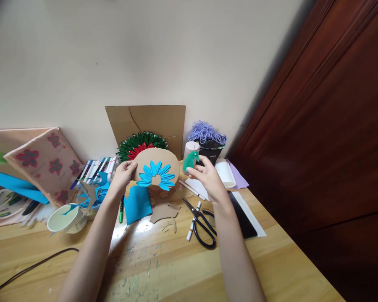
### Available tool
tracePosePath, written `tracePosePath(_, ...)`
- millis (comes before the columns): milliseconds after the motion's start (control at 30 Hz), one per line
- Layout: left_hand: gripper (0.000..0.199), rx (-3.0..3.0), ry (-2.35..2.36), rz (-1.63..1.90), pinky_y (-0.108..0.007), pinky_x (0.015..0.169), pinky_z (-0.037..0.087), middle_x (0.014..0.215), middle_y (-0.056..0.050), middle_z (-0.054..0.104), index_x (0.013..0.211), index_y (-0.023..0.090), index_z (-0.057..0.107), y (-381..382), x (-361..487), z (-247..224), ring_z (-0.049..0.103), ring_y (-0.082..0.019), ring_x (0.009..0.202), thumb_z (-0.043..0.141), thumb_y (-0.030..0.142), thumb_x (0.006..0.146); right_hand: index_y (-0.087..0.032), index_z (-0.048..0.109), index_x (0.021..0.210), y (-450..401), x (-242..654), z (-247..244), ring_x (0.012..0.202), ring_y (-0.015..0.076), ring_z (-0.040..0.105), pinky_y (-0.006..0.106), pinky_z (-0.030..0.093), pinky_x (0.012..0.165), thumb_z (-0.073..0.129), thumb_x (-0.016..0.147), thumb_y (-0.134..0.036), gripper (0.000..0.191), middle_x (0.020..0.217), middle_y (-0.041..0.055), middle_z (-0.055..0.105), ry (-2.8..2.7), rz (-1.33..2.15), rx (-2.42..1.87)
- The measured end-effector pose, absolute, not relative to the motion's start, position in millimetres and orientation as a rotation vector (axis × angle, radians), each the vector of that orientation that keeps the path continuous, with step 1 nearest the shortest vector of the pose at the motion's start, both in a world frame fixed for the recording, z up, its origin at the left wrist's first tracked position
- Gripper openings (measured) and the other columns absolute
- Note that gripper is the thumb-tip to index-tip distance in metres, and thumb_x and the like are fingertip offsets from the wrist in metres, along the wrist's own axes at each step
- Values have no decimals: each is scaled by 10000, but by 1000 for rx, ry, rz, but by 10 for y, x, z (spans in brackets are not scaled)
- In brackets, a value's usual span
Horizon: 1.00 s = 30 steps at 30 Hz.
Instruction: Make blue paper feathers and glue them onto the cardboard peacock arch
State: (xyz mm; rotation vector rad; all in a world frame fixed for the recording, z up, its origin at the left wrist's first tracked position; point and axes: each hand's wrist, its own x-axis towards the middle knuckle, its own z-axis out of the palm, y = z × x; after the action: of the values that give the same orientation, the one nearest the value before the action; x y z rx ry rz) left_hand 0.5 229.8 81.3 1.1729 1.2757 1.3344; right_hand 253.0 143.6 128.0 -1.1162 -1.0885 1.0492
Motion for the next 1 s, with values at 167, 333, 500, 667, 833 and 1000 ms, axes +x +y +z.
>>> tracePosePath(167, 334, 1160, 1250, 1362, -322, 680, 486, 783, -74, 659, 859, 138, 581, 2240, 73, 877, 619, -217, 758, 629, 396, 653, -204, 585, 882, 1507, 2302, 1190, 700, 140, 615, 283, 505, 704, 723, 636, -384, 334, 811, 7, 669, -1053, 1165, -1106)
tracePosePath(333, 237, 1164, 1237, 1389, -309, 715, 481, 831, -66, 658, 856, 147, 558, 2158, 199, 928, 626, -201, 792, 580, 333, 711, -173, 588, 747, 1543, 2136, 1076, 717, 159, 610, 283, 497, 674, 723, 620, -411, 301, 772, 13, 646, -1072, 1158, -1126)
tracePosePath(500, 176, 1170, 1267, 1400, -308, 713, 469, 843, -67, 636, 835, 151, 542, 2135, 293, 900, 611, -202, 803, 565, 292, 733, -170, 581, 732, 1543, 2055, 1020, 708, 175, 616, 287, 482, 650, 756, 566, -357, 305, 720, 21, 651, -1169, 1037, -1217)
tracePosePath(667, 172, 1169, 1282, 1392, -296, 700, 455, 805, -49, 618, 851, 149, 531, 2147, 330, 859, 595, -185, 775, 533, 291, 754, -174, 561, 754, 1562, 2057, 951, 668, 172, 620, 292, 459, 636, 747, 560, -294, 294, 678, 16, 660, -1216, 963, -1291)
tracePosePath(833, 193, 1180, 1286, 1385, -317, 719, 455, 834, -62, 615, 870, 145, 522, 2163, 345, 818, 589, -200, 816, 515, 305, 763, -175, 547, 792, 1565, 2067, 907, 631, 163, 600, 286, 433, 609, 722, 595, -300, 292, 670, 19, 668, -1243, 924, -1348)
tracePosePath(1000, 196, 1196, 1282, 1389, -330, 739, 459, 876, -74, 613, 885, 152, 516, 2146, 368, 808, 588, -205, 840, 511, 314, 774, -179, 547, 886, 1526, 2044, 911, 606, 152, 557, 276, 402, 602, 693, 649, -302, 305, 658, 5, 657, -1327, 719, -1434)
